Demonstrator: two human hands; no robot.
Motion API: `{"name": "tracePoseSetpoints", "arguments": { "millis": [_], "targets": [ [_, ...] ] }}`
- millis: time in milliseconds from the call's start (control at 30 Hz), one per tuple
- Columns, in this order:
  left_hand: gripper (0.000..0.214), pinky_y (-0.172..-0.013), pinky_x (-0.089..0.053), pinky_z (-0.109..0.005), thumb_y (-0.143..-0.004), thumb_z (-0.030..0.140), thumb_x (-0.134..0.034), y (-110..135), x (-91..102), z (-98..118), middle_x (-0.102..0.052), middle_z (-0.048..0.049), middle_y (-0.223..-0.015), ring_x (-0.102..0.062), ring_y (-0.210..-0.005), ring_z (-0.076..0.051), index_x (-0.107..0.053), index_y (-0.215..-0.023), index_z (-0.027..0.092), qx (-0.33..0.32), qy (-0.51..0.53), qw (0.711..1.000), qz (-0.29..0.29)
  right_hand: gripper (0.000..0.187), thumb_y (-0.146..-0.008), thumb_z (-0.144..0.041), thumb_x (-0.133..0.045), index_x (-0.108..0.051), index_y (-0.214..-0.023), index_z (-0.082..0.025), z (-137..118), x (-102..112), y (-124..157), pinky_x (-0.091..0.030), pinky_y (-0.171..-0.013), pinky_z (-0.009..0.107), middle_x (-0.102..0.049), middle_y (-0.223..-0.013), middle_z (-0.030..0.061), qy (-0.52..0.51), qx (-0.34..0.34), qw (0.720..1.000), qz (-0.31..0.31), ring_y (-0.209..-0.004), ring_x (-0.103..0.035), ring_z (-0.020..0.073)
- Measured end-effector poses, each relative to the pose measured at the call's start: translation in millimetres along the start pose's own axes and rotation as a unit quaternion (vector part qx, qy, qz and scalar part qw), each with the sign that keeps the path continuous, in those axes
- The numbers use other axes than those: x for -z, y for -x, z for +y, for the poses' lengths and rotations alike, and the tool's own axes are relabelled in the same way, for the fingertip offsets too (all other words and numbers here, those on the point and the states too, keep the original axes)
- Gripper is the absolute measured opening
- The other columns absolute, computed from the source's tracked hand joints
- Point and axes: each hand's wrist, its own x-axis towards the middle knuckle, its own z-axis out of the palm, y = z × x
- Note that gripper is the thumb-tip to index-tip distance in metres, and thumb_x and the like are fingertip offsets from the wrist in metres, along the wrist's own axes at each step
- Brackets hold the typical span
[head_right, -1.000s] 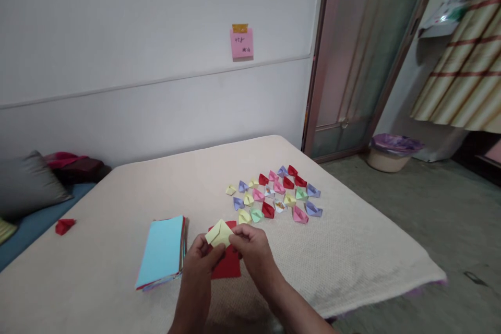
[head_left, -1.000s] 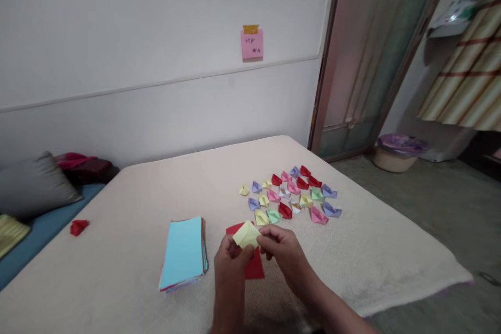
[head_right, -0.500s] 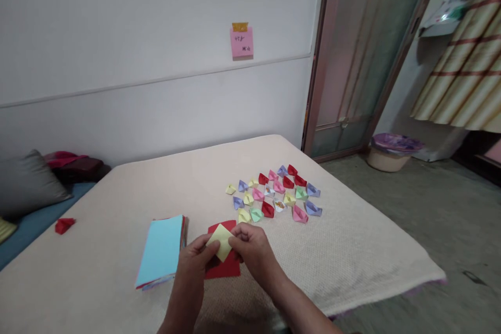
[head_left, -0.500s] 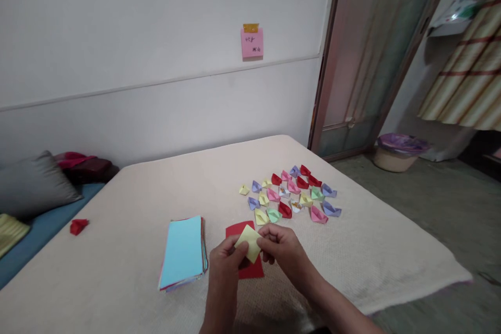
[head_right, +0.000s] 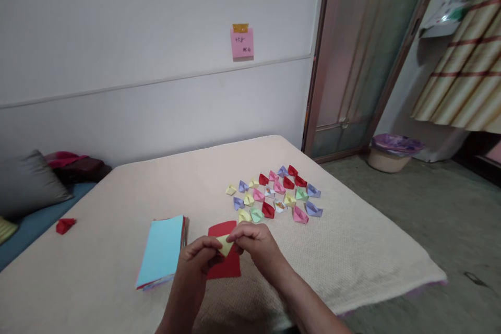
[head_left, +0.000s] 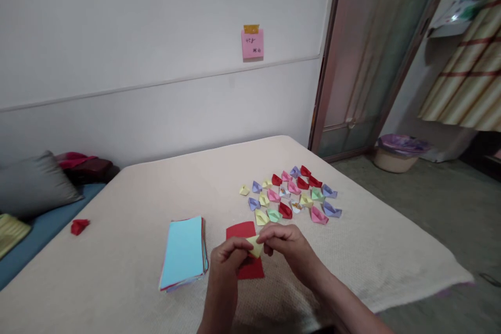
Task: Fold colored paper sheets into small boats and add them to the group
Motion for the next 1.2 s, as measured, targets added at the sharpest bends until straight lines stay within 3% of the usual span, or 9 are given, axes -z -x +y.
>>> {"name": "tracePoseSetpoints", "arguments": {
  "millis": [67,233,400,567,733,900,1033,1200],
  "targets": [
    [0.002,-0.058,-0.043,-0.022,-0.067,0.015,-0.063,-1.6,-0.5,-0.6,-0.064,0.0005,-0.060,-0.057,-0.058,-0.012,-0.063,-0.069,0.015,-0.002,-0.001,1.000,-0.005,0.023,-0.067,-0.010,-0.056,-0.076,-0.067,-0.021,1.3,0.3,-0.5,-0.041,-0.054,0.026,-0.060,-0.067,0.0013,0.036,0.021,0.999,-0.009,-0.057,-0.052,0.0126],
    [0.018,-0.055,-0.037,-0.021,-0.068,0.014,-0.065,-4.7,-1.7,-5.3,-0.059,0.0044,-0.054,-0.051,-0.054,-0.010,-0.047,-0.064,0.019,-0.056,-0.025,0.998,-0.006,0.023,-0.067,-0.010,-0.058,-0.076,-0.065,-0.024,-0.7,0.1,0.2,-0.043,-0.062,0.028,-0.061,-0.072,0.0026,0.096,0.036,0.995,-0.014,-0.067,-0.055,0.0158],
    [0.020,-0.056,-0.037,-0.021,-0.074,0.016,-0.062,0.0,-4.0,-0.8,-0.058,0.0045,-0.059,-0.049,-0.057,-0.010,-0.043,-0.069,0.020,-0.080,-0.026,0.996,-0.007,0.012,-0.066,-0.013,-0.062,-0.072,-0.063,-0.020,-13.4,3.9,1.0,-0.042,-0.067,0.027,-0.063,-0.084,0.0038,0.062,0.017,0.997,-0.030,-0.078,-0.056,0.0179],
    [0.013,-0.059,-0.038,-0.022,-0.081,0.020,-0.058,7.8,-8.1,7.2,-0.056,0.0043,-0.068,-0.050,-0.062,-0.011,-0.045,-0.080,0.021,-0.098,-0.053,0.993,-0.032,0.014,-0.073,-0.028,-0.067,-0.069,-0.083,-0.018,-12.6,7.9,0.7,-0.037,-0.056,0.024,-0.058,-0.066,-0.0006,0.066,-0.031,0.997,-0.029,-0.061,-0.050,0.0137],
    [0.008,-0.068,-0.041,-0.024,-0.084,0.021,-0.055,9.2,-9.1,7.9,-0.056,0.0028,-0.074,-0.054,-0.072,-0.013,-0.048,-0.085,0.021,-0.135,-0.106,0.985,-0.027,0.017,-0.079,-0.025,-0.063,-0.066,-0.065,-0.017,-3.7,5.1,1.8,-0.036,-0.058,0.025,-0.056,-0.063,0.0003,0.194,0.064,0.979,-0.019,-0.062,-0.049,0.0138],
    [0.019,-0.073,-0.044,-0.026,-0.082,0.020,-0.060,9.1,-12.8,5.2,-0.060,-0.0001,-0.085,-0.057,-0.078,-0.014,-0.046,-0.095,0.022,-0.133,-0.080,0.988,-0.022,0.017,-0.082,-0.021,-0.060,-0.064,-0.065,-0.018,-3.6,0.7,4.6,-0.037,-0.060,0.026,-0.058,-0.063,0.0008,0.274,0.155,0.949,0.018,-0.062,-0.051,0.0141],
    [0.028,-0.076,-0.044,-0.027,-0.080,0.020,-0.063,9.7,-15.1,3.9,-0.059,-0.0013,-0.089,-0.057,-0.082,-0.015,-0.046,-0.101,0.021,-0.135,-0.073,0.988,-0.003,0.020,-0.082,-0.020,-0.060,-0.060,-0.062,-0.018,-4.0,-1.0,6.4,-0.035,-0.057,0.025,-0.055,-0.060,-0.0002,0.291,0.170,0.941,0.041,-0.059,-0.049,0.0133],
    [0.031,-0.072,-0.044,-0.025,-0.079,0.018,-0.063,10.5,-12.5,8.3,-0.060,0.0008,-0.084,-0.058,-0.077,-0.013,-0.045,-0.104,0.022,-0.122,-0.015,0.992,-0.014,0.020,-0.080,-0.019,-0.061,-0.059,-0.060,-0.018,-10.4,-3.0,7.9,-0.036,-0.058,0.025,-0.054,-0.059,-0.0011,0.263,0.153,0.952,0.028,-0.059,-0.049,0.0133]
  ]
}}
